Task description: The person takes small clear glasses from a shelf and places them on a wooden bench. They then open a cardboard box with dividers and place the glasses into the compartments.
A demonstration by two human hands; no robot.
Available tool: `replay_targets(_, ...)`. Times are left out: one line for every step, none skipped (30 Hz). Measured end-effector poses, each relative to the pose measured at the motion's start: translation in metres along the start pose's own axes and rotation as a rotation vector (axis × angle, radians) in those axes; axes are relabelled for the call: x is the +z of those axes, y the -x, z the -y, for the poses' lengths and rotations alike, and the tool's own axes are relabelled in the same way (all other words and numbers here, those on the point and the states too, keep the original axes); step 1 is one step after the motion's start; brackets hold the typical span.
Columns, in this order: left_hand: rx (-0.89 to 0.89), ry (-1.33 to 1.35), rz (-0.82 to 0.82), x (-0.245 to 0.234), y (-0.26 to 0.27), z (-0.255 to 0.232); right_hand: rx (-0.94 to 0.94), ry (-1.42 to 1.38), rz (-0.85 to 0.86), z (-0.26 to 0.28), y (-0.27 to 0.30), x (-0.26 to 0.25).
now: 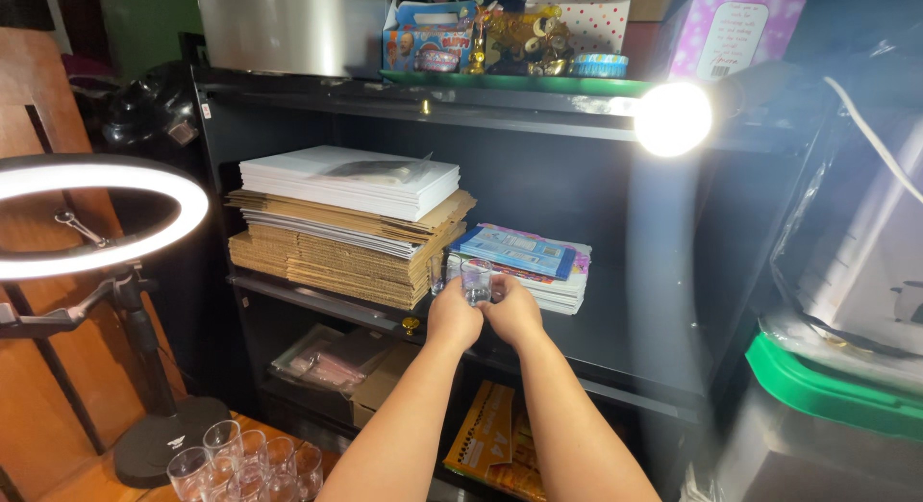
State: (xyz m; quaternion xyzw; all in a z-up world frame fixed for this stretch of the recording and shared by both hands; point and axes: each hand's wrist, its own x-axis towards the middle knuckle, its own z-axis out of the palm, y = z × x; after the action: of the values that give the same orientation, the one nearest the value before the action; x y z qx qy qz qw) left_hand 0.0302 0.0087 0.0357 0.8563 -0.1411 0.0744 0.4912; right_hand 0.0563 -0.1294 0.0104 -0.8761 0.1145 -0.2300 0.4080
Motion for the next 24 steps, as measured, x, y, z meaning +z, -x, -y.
replay_targets(-0.006,0.001,0.001,-0.001,0.005,-0.003,0.003,0.002,0.005,-0.002,0.0,-0.001)
replay_targets(0.011,-0.003,-0.001,-0.004,0.009,-0.005,-0.011,-0.046,0.0,-0.003,0.0,0.0)
replay_targets(0.028,-0.006,-0.004,-0.006,0.013,-0.008,-0.024,-0.094,-0.005,-0.004,0.0,0.0)
replay_targets(0.021,-0.006,-0.003,0.0,0.003,0.003,-0.021,-0.092,0.002,-0.005,0.0,0.0)
replay_targets(0.018,-0.003,0.005,0.006,-0.006,0.013,-0.029,-0.115,-0.004,-0.006,0.0,0.0)
replay_targets(0.018,0.002,0.013,0.012,-0.016,0.023,-0.037,-0.137,-0.014,-0.007,-0.001,-0.001)
replay_targets(0.013,0.002,0.014,0.015,-0.019,0.025,-0.034,-0.135,-0.01,-0.011,-0.004,0.002)
replay_targets(0.007,0.002,0.014,0.017,-0.022,0.027,-0.036,-0.141,-0.01,-0.015,-0.008,0.004)
replay_targets(0.001,0.002,0.015,0.02,-0.025,0.029,-0.038,-0.148,-0.011,-0.019,-0.012,0.007)
replay_targets(-0.002,0.003,0.015,0.016,-0.021,0.025,-0.036,-0.146,-0.008,-0.016,-0.009,0.005)
replay_targets(0.007,-0.006,0.019,0.012,-0.016,0.022,-0.029,-0.144,-0.013,-0.014,-0.007,0.003)
replay_targets(0.014,-0.016,0.023,0.009,-0.011,0.019,-0.021,-0.144,-0.016,-0.012,-0.003,0.002)
replay_targets(0.009,-0.016,0.024,0.006,-0.007,0.015,-0.019,-0.143,-0.011,-0.011,-0.002,0.001)
replay_targets(0.013,-0.019,0.024,0.003,-0.003,0.012,-0.016,-0.133,-0.023,-0.011,-0.001,0.001)
replay_targets(0.018,-0.022,0.025,0.0,0.001,0.008,-0.013,-0.123,-0.034,-0.01,-0.001,0.0)
replay_targets(0.014,-0.023,0.027,0.003,0.0,0.012,-0.009,-0.123,-0.03,-0.011,-0.001,0.0)
replay_targets(0.05,-0.027,0.004,0.006,-0.002,0.015,-0.01,-0.134,-0.053,-0.012,-0.001,0.001)
replay_targets(0.087,-0.031,-0.02,0.008,-0.004,0.018,-0.012,-0.144,-0.075,-0.012,-0.001,0.001)
replay_targets(0.084,-0.032,-0.018,0.009,-0.003,0.017,-0.009,-0.144,-0.072,-0.013,-0.002,0.002)
replay_targets(0.093,-0.038,-0.025,0.009,-0.002,0.016,-0.001,-0.133,-0.081,-0.014,-0.003,0.003)
replay_targets(0.102,-0.043,-0.032,0.009,-0.001,0.016,0.008,-0.121,-0.091,-0.015,-0.004,0.003)
replay_targets(0.099,-0.045,-0.031,0.009,0.002,0.016,0.011,-0.122,-0.088,-0.012,-0.001,0.001)
replay_targets(0.128,-0.041,-0.029,0.008,0.005,0.016,0.011,-0.117,-0.091,-0.009,0.003,-0.001)
replay_targets(0.156,-0.036,-0.03,0.007,0.008,0.016,0.009,-0.11,-0.092,-0.005,0.006,-0.002)
